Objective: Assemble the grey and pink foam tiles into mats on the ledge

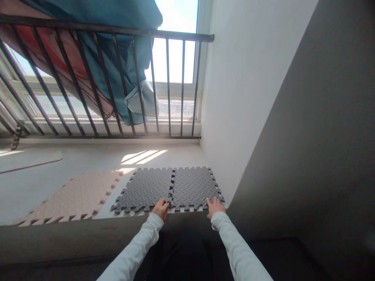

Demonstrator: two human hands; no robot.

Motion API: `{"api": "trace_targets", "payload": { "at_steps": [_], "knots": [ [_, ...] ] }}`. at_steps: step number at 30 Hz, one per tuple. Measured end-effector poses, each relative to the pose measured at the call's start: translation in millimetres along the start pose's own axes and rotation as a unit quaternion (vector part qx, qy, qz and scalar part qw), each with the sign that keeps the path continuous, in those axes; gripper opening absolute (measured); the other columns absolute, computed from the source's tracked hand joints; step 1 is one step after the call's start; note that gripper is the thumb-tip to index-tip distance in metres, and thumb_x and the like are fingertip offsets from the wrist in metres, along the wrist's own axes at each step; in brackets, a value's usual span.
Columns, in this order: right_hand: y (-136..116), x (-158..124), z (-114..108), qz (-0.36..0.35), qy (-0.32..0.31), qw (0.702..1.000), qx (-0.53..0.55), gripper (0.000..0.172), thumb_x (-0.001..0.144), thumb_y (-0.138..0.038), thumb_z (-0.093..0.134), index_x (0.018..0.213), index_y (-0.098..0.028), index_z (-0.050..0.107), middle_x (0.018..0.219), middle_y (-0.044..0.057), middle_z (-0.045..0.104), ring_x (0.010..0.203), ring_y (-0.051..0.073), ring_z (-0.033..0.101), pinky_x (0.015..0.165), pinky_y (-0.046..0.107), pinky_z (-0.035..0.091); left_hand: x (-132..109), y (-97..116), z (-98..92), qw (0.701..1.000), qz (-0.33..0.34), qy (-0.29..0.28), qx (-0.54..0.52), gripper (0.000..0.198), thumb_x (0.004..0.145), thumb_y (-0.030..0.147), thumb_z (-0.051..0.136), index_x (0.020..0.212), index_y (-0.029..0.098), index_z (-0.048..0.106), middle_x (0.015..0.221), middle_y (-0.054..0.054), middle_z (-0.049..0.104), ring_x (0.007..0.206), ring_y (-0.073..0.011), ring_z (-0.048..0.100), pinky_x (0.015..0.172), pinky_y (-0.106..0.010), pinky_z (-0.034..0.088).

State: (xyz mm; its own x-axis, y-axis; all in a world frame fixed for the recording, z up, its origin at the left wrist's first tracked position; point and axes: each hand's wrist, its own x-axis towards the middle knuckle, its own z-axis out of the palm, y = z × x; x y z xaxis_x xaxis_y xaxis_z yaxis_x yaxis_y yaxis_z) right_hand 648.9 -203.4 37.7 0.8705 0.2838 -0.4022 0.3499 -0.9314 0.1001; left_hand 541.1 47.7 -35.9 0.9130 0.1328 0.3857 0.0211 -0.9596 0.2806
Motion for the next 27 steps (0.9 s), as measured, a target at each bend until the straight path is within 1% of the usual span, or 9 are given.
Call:
{"api": "trace_targets", "payload": {
  "at_steps": [2,4,6,9,11,15,20,27],
  "knots": [
    [-0.2,-0.4,0.0,0.000,0.002,1.000,-0.001,0.084,0.064,-0.032,0.067,0.136,-0.024,0.024,0.142,0.018,0.019,0.129,0.028,0.022,0.095,0.040,0.030,4.7,0.8,-3.3,0.998,-0.030,-0.062,-0.004,0.026,0.077,0.018,0.038,0.070,0.018,0.063,0.088,-0.004,0.058,0.070,-0.0104,0.052,0.072,-0.024,0.045],
    [-0.3,-0.4,0.3,-0.002,0.004,1.000,-0.003,0.085,0.063,-0.032,0.067,0.136,-0.024,0.024,0.141,0.019,0.020,0.129,0.029,0.023,0.095,0.040,0.030,8.6,4.0,-7.0,0.993,-0.063,-0.101,-0.005,0.025,0.076,0.015,0.039,0.075,0.017,0.065,0.096,-0.005,0.059,0.076,-0.0117,0.054,0.078,-0.026,0.045],
    [-0.4,-0.1,0.9,-0.003,0.006,1.000,-0.004,0.086,0.063,-0.032,0.068,0.136,-0.024,0.023,0.141,0.019,0.020,0.128,0.029,0.023,0.095,0.040,0.030,10.4,7.2,-9.3,0.989,-0.083,-0.125,-0.001,0.027,0.074,0.011,0.040,0.082,0.017,0.065,0.100,-0.006,0.059,0.084,-0.0137,0.055,0.083,-0.027,0.044],
    [-0.4,0.1,1.5,-0.001,0.006,1.000,-0.005,0.086,0.063,-0.033,0.068,0.136,-0.024,0.023,0.141,0.020,0.020,0.128,0.029,0.023,0.095,0.040,0.030,10.0,6.3,-8.5,0.986,-0.078,-0.148,-0.001,0.035,0.069,0.006,0.042,0.094,0.017,0.064,0.103,-0.007,0.060,0.093,-0.0162,0.055,0.090,-0.029,0.042],
    [-0.5,-0.2,1.3,-0.001,0.005,1.000,-0.007,0.086,0.063,-0.033,0.068,0.136,-0.024,0.023,0.141,0.019,0.020,0.129,0.029,0.023,0.095,0.041,0.030,8.7,1.9,-5.3,0.986,-0.061,-0.152,-0.004,0.038,0.068,0.004,0.042,0.098,0.018,0.062,0.107,-0.008,0.060,0.098,-0.0173,0.055,0.092,-0.030,0.042],
    [-0.8,-1.6,0.1,-0.003,0.004,1.000,-0.009,0.085,0.064,-0.032,0.066,0.136,-0.023,0.023,0.141,0.019,0.020,0.129,0.029,0.022,0.096,0.042,0.029,5.7,-4.3,2.6,0.987,-0.034,-0.154,0.012,0.038,0.070,0.005,0.042,0.101,0.016,0.062,0.112,-0.012,0.058,0.102,-0.0198,0.055,0.094,-0.032,0.042],
    [-1.0,-2.8,-1.2,-0.004,0.004,1.000,-0.011,0.085,0.064,-0.032,0.067,0.136,-0.023,0.023,0.142,0.019,0.020,0.129,0.029,0.022,0.096,0.042,0.029,3.6,4.0,5.7,0.993,-0.019,-0.109,0.040,0.036,0.074,0.005,0.039,0.099,0.013,0.063,0.110,-0.013,0.060,0.102,-0.0201,0.055,0.094,-0.032,0.043],
    [-0.7,-2.3,-1.2,-0.003,0.000,1.000,-0.010,0.085,0.064,-0.031,0.067,0.136,-0.024,0.023,0.142,0.018,0.019,0.129,0.028,0.021,0.096,0.040,0.029,0.9,11.2,6.6,0.992,-0.023,-0.110,0.053,0.036,0.072,0.002,0.039,0.096,0.014,0.064,0.109,-0.011,0.061,0.099,-0.0182,0.057,0.091,-0.030,0.044]
  ]
}}
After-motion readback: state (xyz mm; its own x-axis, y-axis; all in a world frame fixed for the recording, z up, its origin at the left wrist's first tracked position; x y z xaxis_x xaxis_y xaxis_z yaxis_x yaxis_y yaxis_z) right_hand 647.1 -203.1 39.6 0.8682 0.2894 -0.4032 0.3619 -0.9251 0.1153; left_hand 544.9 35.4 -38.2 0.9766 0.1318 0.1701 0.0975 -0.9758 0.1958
